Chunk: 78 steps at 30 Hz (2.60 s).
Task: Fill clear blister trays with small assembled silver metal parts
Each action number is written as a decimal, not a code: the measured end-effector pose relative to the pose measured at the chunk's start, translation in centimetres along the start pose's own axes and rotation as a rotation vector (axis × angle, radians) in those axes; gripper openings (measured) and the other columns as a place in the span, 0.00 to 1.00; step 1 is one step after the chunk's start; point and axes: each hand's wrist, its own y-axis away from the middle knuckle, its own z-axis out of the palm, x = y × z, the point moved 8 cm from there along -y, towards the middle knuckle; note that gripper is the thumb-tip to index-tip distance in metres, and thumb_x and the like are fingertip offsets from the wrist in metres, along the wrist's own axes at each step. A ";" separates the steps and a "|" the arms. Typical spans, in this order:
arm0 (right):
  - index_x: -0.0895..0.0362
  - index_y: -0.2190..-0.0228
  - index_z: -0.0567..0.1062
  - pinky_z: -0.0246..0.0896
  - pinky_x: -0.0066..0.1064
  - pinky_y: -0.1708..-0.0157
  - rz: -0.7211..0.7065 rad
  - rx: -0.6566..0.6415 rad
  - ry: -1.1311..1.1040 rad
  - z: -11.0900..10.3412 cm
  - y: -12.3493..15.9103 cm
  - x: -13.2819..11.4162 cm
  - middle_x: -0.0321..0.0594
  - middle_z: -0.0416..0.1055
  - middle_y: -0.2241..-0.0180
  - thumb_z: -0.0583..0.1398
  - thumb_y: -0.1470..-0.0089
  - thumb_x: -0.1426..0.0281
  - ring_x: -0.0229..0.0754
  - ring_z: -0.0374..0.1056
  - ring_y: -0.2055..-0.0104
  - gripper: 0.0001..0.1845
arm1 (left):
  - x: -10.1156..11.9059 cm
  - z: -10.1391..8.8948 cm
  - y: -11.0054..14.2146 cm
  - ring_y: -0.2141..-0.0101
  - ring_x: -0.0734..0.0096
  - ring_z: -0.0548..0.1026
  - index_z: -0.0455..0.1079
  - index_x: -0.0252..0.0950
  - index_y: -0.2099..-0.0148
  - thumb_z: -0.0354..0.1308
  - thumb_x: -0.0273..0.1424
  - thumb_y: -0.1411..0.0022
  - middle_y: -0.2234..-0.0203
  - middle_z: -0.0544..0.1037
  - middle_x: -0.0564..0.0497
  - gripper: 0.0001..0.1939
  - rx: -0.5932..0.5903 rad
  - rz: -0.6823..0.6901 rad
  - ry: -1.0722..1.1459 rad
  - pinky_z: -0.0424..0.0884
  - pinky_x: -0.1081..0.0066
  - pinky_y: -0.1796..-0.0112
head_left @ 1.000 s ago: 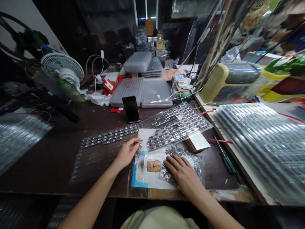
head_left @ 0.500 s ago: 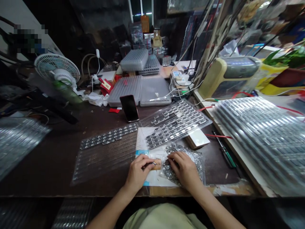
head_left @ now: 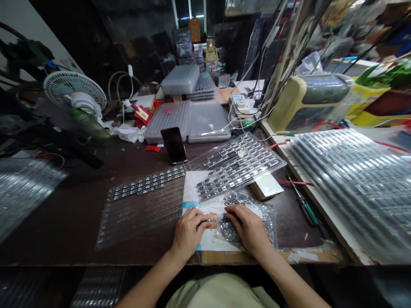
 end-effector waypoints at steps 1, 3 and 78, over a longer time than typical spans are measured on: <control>0.54 0.67 0.73 0.66 0.31 0.66 0.000 -0.008 -0.027 0.1 -0.1 0.0 0.40 0.73 0.68 0.54 0.42 0.70 0.41 0.70 0.66 0.07 | 0.0 0.1 0.0 0.67 0.67 0.73 0.76 0.41 0.61 0.59 0.28 0.41 0.71 0.75 0.50 0.07 -0.004 -0.004 -0.007 0.70 0.69 0.66; 0.54 0.68 0.73 0.66 0.31 0.66 0.005 -0.026 -0.089 0.2 -0.2 -0.2 0.40 0.74 0.67 0.54 0.42 0.69 0.41 0.70 0.65 0.08 | 0.0 0.1 0.0 0.67 0.67 0.73 0.76 0.41 0.62 0.58 0.28 0.41 0.72 0.74 0.50 0.06 -0.007 -0.012 -0.004 0.69 0.69 0.66; 0.57 0.69 0.70 0.59 0.33 0.65 -0.094 0.025 0.161 -0.3 0.7 -0.4 0.40 0.66 0.70 0.53 0.44 0.75 0.41 0.62 0.65 0.07 | 1.7 1.1 -0.8 0.66 0.68 0.72 0.76 0.40 0.62 0.61 0.26 0.43 0.70 0.75 0.51 0.06 -0.001 0.090 0.055 0.69 0.69 0.63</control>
